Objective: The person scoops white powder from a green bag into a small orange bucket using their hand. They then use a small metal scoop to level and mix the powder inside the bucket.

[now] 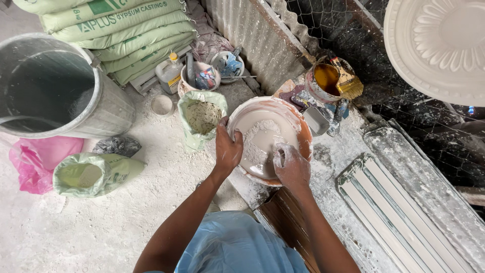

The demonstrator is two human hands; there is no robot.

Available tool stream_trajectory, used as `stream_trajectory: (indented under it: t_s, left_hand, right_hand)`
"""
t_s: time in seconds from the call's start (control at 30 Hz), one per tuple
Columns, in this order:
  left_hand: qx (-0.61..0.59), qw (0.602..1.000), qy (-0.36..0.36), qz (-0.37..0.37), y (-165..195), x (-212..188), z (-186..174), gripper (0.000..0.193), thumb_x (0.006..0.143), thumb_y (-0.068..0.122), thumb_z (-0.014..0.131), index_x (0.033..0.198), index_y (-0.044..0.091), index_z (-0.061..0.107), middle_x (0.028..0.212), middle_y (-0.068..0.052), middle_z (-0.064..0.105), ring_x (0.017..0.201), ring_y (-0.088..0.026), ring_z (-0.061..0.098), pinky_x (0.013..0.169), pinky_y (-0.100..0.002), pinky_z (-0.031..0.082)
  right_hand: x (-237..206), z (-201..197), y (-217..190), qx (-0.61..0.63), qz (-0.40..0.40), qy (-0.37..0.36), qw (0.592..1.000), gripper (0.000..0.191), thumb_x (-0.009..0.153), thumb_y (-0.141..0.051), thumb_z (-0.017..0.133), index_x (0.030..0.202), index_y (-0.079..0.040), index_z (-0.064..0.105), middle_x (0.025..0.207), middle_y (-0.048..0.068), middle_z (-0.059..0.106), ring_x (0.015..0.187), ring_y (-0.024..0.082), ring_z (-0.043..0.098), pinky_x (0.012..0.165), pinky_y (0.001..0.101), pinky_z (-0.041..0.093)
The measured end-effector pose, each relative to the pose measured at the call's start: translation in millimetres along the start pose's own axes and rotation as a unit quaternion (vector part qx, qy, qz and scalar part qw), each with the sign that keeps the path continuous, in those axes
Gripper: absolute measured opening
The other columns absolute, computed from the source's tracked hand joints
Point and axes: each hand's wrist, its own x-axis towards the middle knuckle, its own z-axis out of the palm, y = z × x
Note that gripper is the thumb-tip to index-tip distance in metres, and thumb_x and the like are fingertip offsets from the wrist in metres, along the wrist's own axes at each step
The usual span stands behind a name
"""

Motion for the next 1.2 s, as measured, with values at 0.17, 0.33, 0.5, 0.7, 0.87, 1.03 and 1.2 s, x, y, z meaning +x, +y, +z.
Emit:
stream_trajectory:
  t_s: [0.17,0.33,0.5,0.7,0.87,1.03,1.2]
  left_hand:
    - [-0.016,1.000,0.002,0.014,-0.8,-0.2,-0.4,0.054,0.098,0.011,0.051,0.144,-0.012,0.035,0.139,-0.035,0.049,0.131,-0.045,0.051,0.114,-0.049,0.038]
    - [-0.014,1.000,0.005,0.013,-1.7,0.5,0.1,0.054,0.097,0.011,0.052,0.143,-0.012,0.037,0.139,-0.034,0.050,0.130,-0.045,0.051,0.113,-0.049,0.038]
    - [-0.021,1.000,0.005,0.015,-4.1,0.8,0.4,0.054,0.098,0.011,0.051,0.144,-0.012,0.036,0.139,-0.034,0.049,0.131,-0.045,0.051,0.114,-0.049,0.038]
    - [-0.048,0.999,0.016,0.000,-13.5,0.4,4.3,0.051,0.100,0.012,0.049,0.144,-0.012,0.037,0.142,-0.035,0.048,0.134,-0.044,0.050,0.115,-0.049,0.037]
    - [-0.114,0.992,0.033,-0.051,-22.8,2.0,9.4,0.052,0.102,0.017,0.044,0.145,-0.011,0.036,0.142,-0.032,0.049,0.133,-0.039,0.052,0.115,-0.046,0.038]
    - [-0.159,0.977,0.035,-0.136,-34.4,4.3,11.3,0.058,0.104,0.029,0.040,0.149,-0.007,0.034,0.147,-0.027,0.045,0.136,-0.036,0.048,0.116,-0.042,0.036]
    - [-0.246,0.941,0.031,-0.228,-52.9,7.6,17.3,0.071,0.104,0.043,0.034,0.158,-0.002,0.022,0.161,-0.020,0.036,0.148,-0.030,0.036,0.121,-0.038,0.026]
  right_hand:
    - [-0.9,2.2,1.5,-0.016,0.000,-0.025,1.000,0.066,0.094,-0.045,0.057,0.142,0.000,0.053,0.146,0.019,0.056,0.134,0.032,0.056,0.115,0.0413,0.042]
    - [0.9,2.9,2.0,-0.046,-0.050,0.023,0.997,0.068,0.092,-0.045,0.061,0.138,0.005,0.054,0.147,0.023,0.053,0.134,0.034,0.052,0.113,0.0431,0.040]
    - [-4.8,-9.3,-8.4,0.010,0.032,-0.025,0.999,0.063,0.093,-0.044,0.060,0.138,0.002,0.057,0.134,0.022,0.063,0.125,0.034,0.062,0.112,0.0423,0.046]
    - [-4.2,-10.1,-9.7,0.001,0.003,0.004,1.000,0.066,0.088,-0.040,0.066,0.135,0.004,0.055,0.132,0.023,0.063,0.118,0.035,0.063,0.106,0.0438,0.048]
    - [-0.4,3.6,1.9,0.000,-0.035,0.044,0.998,0.063,0.089,-0.038,0.066,0.134,0.004,0.056,0.132,0.024,0.062,0.120,0.036,0.062,0.104,0.0456,0.047]
    - [-2.7,1.8,-2.8,0.026,0.005,0.017,0.999,0.059,0.089,-0.036,0.065,0.134,0.000,0.057,0.129,0.021,0.065,0.117,0.035,0.064,0.105,0.0448,0.049]
    - [-7.7,-12.2,-15.1,0.047,0.013,0.039,0.998,0.063,0.085,-0.036,0.069,0.133,0.002,0.055,0.121,0.023,0.067,0.109,0.038,0.066,0.098,0.0465,0.051]
